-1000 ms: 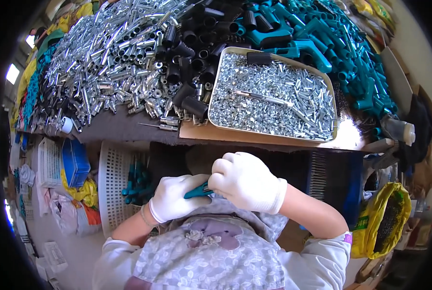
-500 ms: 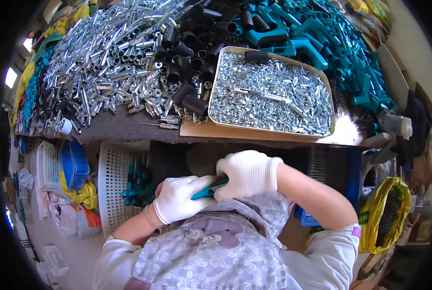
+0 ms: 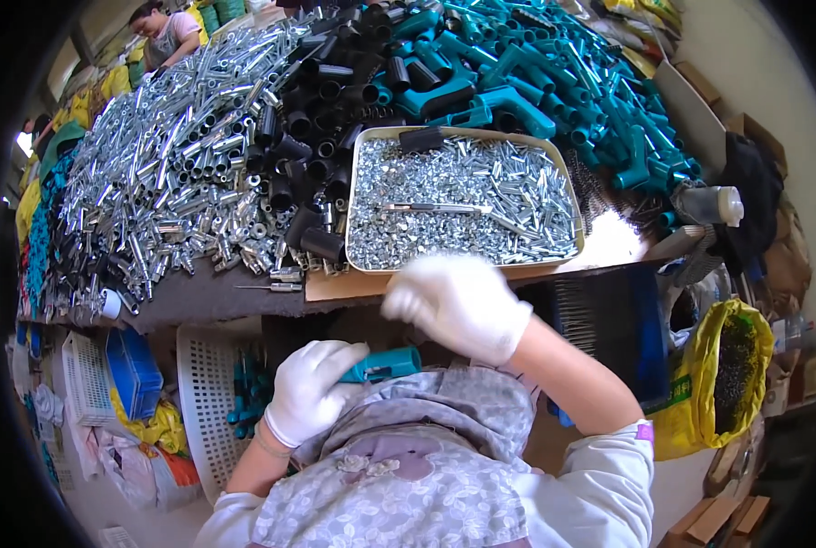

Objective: Assembling plastic handles onto metal rods and securing them with pins at a manufacturing workbench.

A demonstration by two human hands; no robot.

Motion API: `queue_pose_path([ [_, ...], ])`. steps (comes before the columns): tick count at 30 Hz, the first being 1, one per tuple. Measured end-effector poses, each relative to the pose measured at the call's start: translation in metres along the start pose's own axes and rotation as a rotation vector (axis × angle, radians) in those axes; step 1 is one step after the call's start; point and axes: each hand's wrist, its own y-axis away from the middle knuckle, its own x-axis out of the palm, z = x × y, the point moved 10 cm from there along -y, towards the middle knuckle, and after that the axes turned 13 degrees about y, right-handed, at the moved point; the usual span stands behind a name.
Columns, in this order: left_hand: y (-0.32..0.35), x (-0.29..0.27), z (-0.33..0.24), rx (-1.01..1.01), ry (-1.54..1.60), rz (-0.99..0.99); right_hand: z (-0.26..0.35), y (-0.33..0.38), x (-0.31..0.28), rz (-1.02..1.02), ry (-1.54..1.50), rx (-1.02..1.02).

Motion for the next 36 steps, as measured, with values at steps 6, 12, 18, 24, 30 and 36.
queue_pose_path([
  [6,0.001,0.000,0.003,-0.061,0.184,-0.115,-0.078,-0.018,-0.019,-0.245,0.467,0.236],
  [12,0.005,0.001,0.007,-0.076,0.164,-0.130,-0.095,-0.008,-0.038,-0.437,0.235,0.222],
  [18,0.001,-0.004,0.008,-0.002,0.021,-0.066,-0.071,0.001,-0.011,-0.221,-0.539,0.433],
  [24,-0.005,0.005,-0.006,-0.005,-0.123,0.044,0.019,0.011,0.056,0.160,-0.176,0.013],
  [30,-0.001,0.007,-0.005,0.014,-0.137,0.056,0.035,0.025,0.066,0.108,-0.031,-0.096],
  [36,0.003,0.001,-0.003,-0.024,-0.146,0.000,0.055,0.042,0.054,-0.048,0.139,-0.304],
])
